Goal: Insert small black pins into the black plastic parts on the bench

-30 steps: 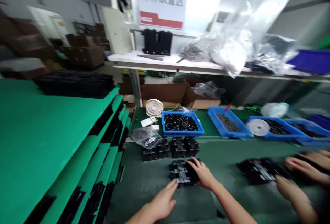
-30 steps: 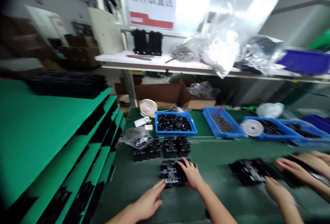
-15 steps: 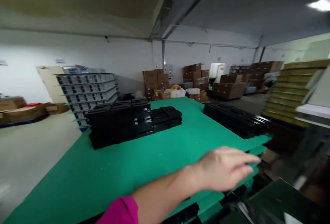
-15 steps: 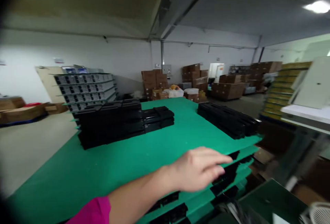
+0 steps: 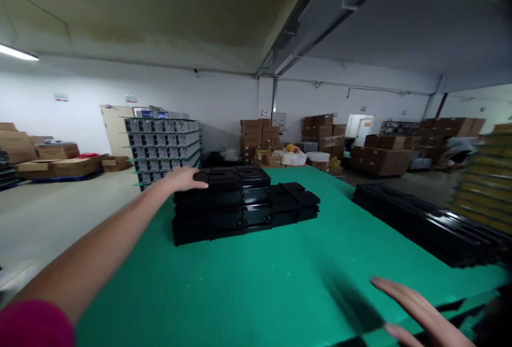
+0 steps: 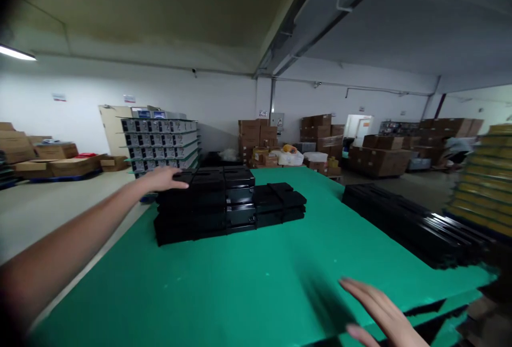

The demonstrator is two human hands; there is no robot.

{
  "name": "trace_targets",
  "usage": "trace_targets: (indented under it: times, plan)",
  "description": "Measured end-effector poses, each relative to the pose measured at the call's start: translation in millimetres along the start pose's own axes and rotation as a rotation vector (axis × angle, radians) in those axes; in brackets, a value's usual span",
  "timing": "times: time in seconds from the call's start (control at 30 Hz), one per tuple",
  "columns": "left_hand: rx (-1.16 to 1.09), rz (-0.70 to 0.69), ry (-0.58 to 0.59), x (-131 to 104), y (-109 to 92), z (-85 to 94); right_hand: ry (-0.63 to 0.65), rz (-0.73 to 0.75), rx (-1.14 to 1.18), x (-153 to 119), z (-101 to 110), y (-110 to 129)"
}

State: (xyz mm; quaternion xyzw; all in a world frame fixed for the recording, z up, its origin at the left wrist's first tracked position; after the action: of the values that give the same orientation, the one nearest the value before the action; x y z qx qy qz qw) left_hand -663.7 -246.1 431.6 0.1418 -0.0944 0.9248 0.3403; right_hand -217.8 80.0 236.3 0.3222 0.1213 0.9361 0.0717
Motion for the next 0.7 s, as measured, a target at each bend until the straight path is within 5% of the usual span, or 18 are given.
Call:
trace_targets:
  times: [0.1,0.2,0.33,0.5,0.6,0.7]
  plan:
    - [-0.041,-0.041,0.119,-0.8,58.1,-22.6,0.209,0.172,0.021,117.8,-20.7,67.3]
    - [-0.080,-0.101,0.131,-2.6,85.7,-44.5,0.249,0.328,0.017,250.1,-60.0,123.8]
    - [-0.181,-0.146,0.067,1.6,101.8,-63.8,0.462,0.307,-0.123,371.6,-132.5,145.9]
    - [-0.355,-0.102,0.038,7.6,108.2,-73.5,0.714,0.277,-0.307,413.9,-176.7,145.9]
    - [-0.379,-0.097,0.027,9.9,103.6,-73.8,0.668,0.285,-0.354,415.6,-167.0,143.0]
    - [-0.346,-0.112,-0.001,13.5,101.3,-72.4,0.558,0.268,-0.288,405.1,-130.8,131.4]
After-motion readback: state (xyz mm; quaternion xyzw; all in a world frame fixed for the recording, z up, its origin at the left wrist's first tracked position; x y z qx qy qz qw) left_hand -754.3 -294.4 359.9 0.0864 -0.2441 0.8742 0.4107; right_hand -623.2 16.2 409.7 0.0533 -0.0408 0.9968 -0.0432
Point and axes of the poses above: each hand's wrist, its own x-axis towards the middle knuckle, its own z-axis out of the back of the hand, y = z × x, the point moved 7 cm from there along x, towards the middle knuckle, and after that the axes turned 1 degree about -y, right-handed, at the moved point
